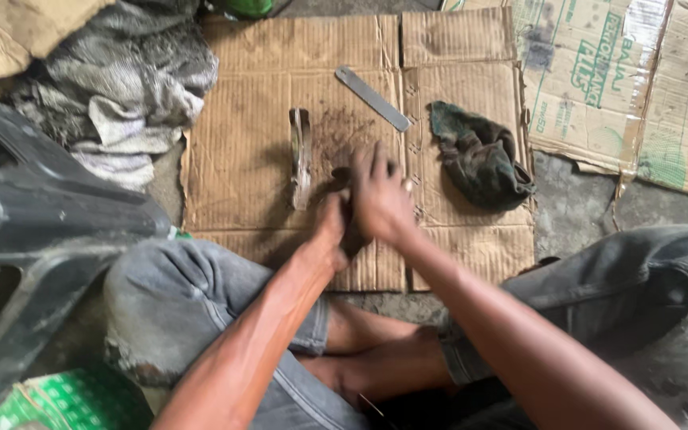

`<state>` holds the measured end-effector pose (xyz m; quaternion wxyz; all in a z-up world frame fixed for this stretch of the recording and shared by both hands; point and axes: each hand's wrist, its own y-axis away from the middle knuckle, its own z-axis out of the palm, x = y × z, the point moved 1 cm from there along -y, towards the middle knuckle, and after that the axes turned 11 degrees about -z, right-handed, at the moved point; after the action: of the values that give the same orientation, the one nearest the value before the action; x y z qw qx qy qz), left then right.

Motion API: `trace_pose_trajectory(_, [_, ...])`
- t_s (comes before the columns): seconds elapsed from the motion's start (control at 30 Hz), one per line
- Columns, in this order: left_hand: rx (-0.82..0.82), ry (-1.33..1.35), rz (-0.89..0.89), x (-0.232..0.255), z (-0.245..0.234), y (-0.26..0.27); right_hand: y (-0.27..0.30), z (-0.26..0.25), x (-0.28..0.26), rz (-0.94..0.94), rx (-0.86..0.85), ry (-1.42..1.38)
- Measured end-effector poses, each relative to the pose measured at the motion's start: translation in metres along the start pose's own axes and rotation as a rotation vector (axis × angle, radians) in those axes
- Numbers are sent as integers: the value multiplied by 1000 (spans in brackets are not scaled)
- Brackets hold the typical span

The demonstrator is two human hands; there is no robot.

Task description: The person sits on the floor and cleans a metal component using a cloth and a thin metal strip to scrape and wipe the surfaces of the part.

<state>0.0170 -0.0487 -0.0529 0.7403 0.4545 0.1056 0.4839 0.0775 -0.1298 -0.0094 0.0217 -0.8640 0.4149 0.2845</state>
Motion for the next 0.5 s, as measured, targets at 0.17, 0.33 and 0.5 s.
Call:
trace_pose_trajectory(0.17, [-36,-30,31,-2,-7,-2,13,6,2,50,68,-61])
trace_pose_trajectory(0.33, [5,-3,-5,6,-8,-6,5,7,6,261,38,-450])
trace_pose_trajectory(0.5, [17,2,1,-1,-3,-13,15,6,2,-85,76,146])
